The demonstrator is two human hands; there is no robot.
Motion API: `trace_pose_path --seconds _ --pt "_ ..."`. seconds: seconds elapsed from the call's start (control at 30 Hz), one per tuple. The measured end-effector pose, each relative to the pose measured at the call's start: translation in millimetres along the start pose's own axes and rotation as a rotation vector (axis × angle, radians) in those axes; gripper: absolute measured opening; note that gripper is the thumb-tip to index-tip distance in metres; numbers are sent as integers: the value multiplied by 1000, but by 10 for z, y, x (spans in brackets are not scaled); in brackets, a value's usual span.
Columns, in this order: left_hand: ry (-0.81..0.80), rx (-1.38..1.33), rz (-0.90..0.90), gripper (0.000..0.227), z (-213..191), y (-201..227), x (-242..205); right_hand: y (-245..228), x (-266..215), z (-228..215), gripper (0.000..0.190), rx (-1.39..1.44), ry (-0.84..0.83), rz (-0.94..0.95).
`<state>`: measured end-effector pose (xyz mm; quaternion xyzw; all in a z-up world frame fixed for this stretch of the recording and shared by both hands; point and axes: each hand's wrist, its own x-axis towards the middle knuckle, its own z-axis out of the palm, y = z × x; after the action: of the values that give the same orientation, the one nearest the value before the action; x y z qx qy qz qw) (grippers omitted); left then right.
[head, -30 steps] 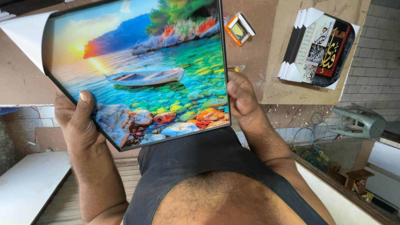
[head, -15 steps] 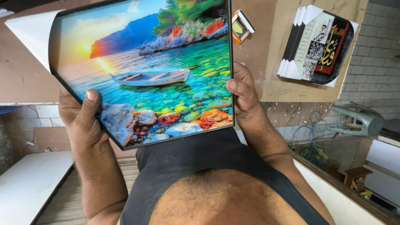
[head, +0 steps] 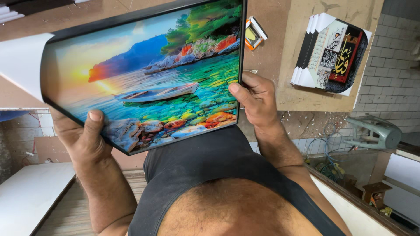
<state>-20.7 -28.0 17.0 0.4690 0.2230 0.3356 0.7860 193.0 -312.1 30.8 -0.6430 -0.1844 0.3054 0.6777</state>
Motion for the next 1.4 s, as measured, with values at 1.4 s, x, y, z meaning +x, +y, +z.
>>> trace_pose_path --seconds 1.4 --pt "294 -304 142 61 260 -65 236 -281 686 121 44 40 -63 -103"
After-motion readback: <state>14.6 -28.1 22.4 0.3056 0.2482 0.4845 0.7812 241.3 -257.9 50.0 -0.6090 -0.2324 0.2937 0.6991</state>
